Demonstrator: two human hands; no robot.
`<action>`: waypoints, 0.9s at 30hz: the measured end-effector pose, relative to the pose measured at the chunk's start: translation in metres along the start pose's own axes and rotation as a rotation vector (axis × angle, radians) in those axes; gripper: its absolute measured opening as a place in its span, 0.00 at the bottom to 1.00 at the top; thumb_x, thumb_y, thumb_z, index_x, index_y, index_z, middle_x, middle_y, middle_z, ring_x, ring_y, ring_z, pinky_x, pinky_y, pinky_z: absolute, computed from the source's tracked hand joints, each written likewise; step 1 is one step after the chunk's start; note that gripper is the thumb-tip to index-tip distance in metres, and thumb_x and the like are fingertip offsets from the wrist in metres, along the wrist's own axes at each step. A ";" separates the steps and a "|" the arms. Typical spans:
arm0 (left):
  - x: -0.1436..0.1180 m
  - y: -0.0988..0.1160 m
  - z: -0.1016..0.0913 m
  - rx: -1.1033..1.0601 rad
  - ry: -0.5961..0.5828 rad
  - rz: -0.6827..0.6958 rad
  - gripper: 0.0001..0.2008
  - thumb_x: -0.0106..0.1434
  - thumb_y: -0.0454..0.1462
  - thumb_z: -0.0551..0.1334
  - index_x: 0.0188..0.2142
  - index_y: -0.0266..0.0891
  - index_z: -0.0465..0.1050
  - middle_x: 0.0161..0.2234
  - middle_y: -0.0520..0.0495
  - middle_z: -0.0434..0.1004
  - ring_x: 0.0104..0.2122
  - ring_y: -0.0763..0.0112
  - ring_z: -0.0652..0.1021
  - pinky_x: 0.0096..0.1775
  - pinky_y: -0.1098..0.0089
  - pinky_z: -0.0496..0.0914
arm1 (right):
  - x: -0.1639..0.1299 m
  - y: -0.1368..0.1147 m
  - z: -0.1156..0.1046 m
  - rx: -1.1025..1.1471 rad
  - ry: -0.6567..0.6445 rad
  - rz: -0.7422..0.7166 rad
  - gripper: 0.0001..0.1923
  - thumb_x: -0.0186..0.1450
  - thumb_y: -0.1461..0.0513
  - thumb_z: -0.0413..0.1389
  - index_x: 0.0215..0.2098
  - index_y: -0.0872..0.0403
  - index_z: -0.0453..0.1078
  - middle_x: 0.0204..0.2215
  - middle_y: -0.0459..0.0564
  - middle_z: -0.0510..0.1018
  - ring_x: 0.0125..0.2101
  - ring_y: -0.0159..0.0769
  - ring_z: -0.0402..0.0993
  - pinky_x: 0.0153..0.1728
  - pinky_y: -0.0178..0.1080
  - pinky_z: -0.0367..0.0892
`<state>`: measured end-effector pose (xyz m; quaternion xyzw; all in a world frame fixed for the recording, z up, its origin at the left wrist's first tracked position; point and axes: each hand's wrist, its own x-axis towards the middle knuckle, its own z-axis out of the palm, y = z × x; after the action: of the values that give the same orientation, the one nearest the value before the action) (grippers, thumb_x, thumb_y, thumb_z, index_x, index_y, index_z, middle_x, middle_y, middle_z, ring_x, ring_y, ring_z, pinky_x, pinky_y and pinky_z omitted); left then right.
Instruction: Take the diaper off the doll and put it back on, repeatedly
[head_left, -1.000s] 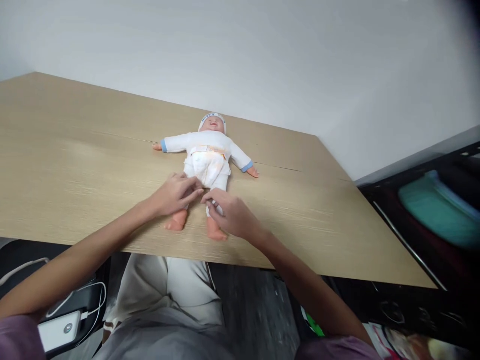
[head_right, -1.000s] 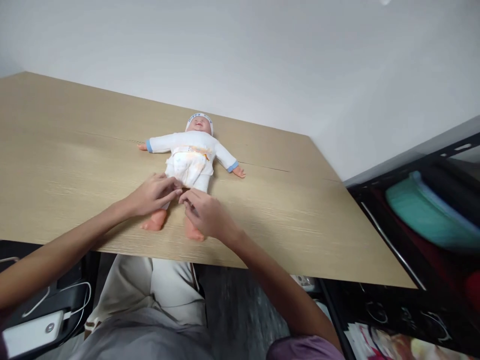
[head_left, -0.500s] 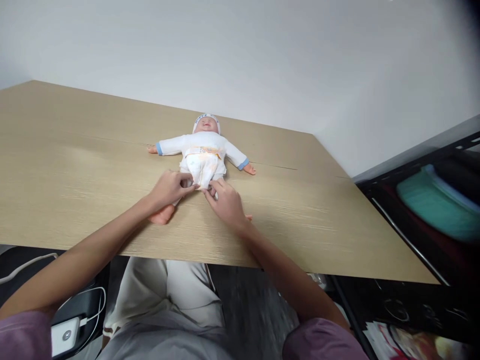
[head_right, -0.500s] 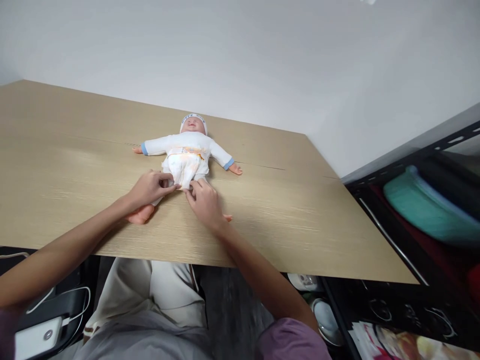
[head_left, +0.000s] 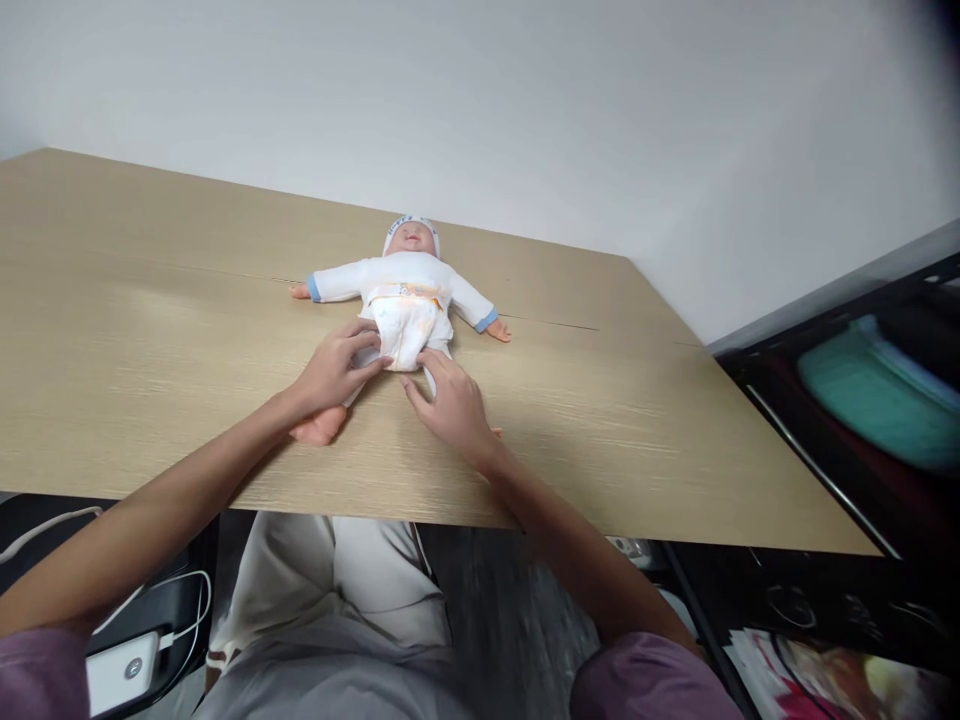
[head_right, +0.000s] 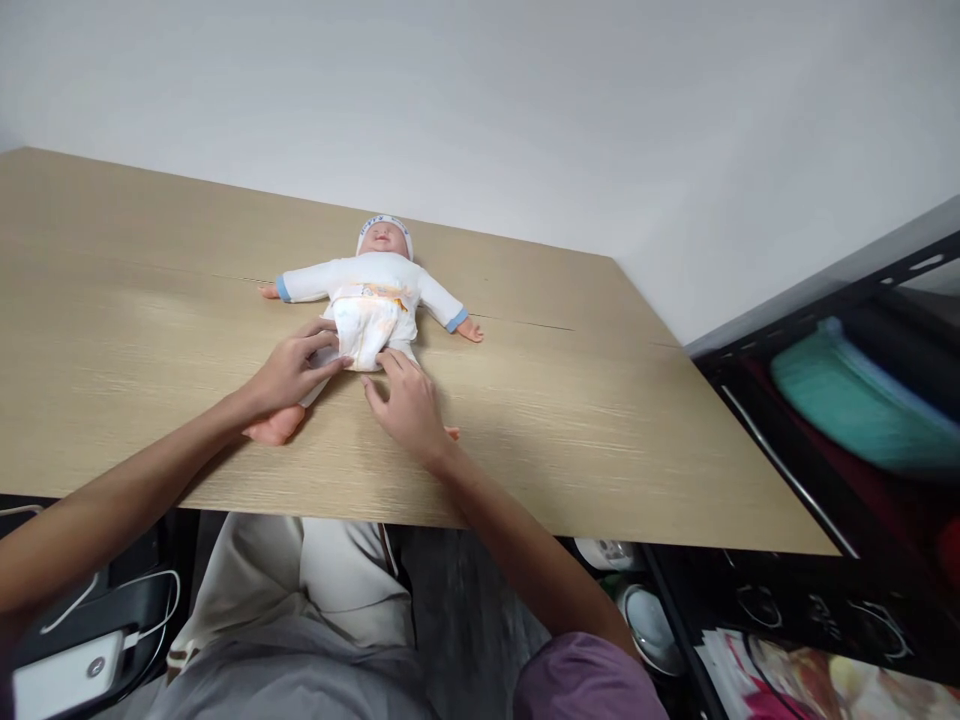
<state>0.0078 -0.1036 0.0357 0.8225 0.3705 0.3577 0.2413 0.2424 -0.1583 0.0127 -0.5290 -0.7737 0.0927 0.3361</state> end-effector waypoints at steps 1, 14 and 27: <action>0.001 -0.001 0.000 -0.006 -0.007 0.002 0.12 0.76 0.48 0.65 0.42 0.43 0.78 0.57 0.38 0.81 0.58 0.48 0.80 0.63 0.52 0.71 | 0.000 0.000 0.000 -0.008 -0.007 0.013 0.12 0.78 0.55 0.59 0.56 0.49 0.75 0.54 0.59 0.86 0.55 0.57 0.82 0.53 0.52 0.75; 0.004 -0.010 0.002 -0.152 0.006 -0.179 0.17 0.68 0.48 0.72 0.46 0.43 0.71 0.41 0.51 0.75 0.40 0.62 0.74 0.46 0.63 0.68 | 0.011 0.007 0.001 0.237 0.093 0.215 0.19 0.72 0.52 0.64 0.55 0.47 0.65 0.50 0.54 0.87 0.42 0.49 0.85 0.44 0.47 0.74; 0.004 -0.014 0.007 -0.267 0.108 -0.334 0.22 0.58 0.48 0.80 0.45 0.39 0.80 0.42 0.48 0.84 0.42 0.60 0.81 0.46 0.63 0.70 | 0.008 0.004 -0.012 0.238 0.132 0.290 0.17 0.73 0.47 0.66 0.48 0.49 0.79 0.44 0.51 0.91 0.34 0.43 0.81 0.41 0.44 0.70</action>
<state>0.0091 -0.0932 0.0233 0.6901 0.4632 0.4025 0.3836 0.2514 -0.1524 0.0234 -0.5966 -0.6491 0.1959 0.4293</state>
